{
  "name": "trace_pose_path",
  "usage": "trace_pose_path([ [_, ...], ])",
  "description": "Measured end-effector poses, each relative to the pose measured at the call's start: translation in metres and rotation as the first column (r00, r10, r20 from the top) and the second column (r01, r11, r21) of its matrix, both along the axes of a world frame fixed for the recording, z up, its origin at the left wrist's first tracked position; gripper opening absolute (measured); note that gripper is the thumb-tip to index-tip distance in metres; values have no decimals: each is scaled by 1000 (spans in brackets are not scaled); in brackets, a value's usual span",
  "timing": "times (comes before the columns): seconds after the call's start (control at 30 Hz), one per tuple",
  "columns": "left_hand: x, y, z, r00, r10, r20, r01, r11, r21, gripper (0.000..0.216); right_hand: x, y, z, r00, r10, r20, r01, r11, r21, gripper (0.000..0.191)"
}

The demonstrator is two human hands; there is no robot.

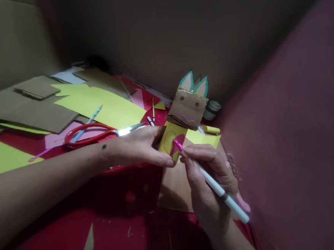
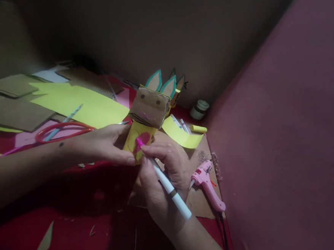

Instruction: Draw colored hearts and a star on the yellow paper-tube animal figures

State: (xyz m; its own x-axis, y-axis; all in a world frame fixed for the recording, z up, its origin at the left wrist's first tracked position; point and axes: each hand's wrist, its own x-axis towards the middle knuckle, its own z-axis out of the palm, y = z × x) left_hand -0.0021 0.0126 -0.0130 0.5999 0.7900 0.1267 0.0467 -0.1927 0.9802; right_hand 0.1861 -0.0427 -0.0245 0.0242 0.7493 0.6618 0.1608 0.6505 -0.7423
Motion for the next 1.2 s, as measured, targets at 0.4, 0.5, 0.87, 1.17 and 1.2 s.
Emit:
trace_pose_path([
  [0.4, 0, 2, 0, 999, -25, 25, 25, 999, -19, 39, 4, -1, 2, 997, 52, 54, -54, 998, 30, 23],
  [0.5, 0, 1, 1, 1000, -2, -7, 2, 1000, -19, 33, 4, 0, 0, 998, 19, 54, -20, 1000, 20, 21],
  [0.87, 1, 1, 4, 998, -45, 34, 46, 999, -18, 37, 5, -1, 1, 998, 43, 52, -46, 998, 41, 22],
  [1.17, 0, 1, 2, 997, -31, 64, 33, 999, -35, 34, 10, -2, 2, 991, 99, 87, -103, 994, 37, 24],
  [1.2, 0, 1, 1, 997, -32, 66, 34, 999, -35, 34, 10, -1, 2, 991, 97, 89, -100, 994, 34, 24],
])
